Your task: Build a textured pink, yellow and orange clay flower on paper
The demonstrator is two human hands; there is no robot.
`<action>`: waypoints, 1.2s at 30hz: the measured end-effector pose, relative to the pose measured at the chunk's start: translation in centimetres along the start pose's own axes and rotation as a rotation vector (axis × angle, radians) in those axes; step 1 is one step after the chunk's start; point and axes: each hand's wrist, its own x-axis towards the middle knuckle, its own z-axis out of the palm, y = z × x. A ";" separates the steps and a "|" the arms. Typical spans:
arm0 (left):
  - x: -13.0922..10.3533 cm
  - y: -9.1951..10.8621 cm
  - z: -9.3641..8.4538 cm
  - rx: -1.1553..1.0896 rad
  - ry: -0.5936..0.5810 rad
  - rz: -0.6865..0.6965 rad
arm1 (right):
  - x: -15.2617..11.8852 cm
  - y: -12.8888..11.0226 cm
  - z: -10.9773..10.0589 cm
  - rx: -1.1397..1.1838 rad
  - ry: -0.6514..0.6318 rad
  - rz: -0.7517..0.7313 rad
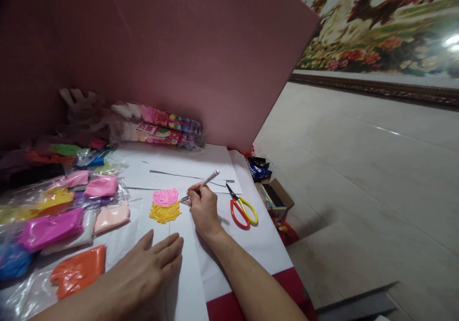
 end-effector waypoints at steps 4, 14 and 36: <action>0.1 0.0 -0.1 0.010 -0.012 -0.005 | 0.0 0.1 0.2 0.072 -0.018 0.053; 0.0 -0.2 0.0 0.009 0.009 0.014 | 0.1 -0.7 0.2 0.169 0.000 0.097; 0.0 0.0 -0.4 0.003 0.000 0.012 | 0.2 -0.2 0.2 0.209 -0.040 0.128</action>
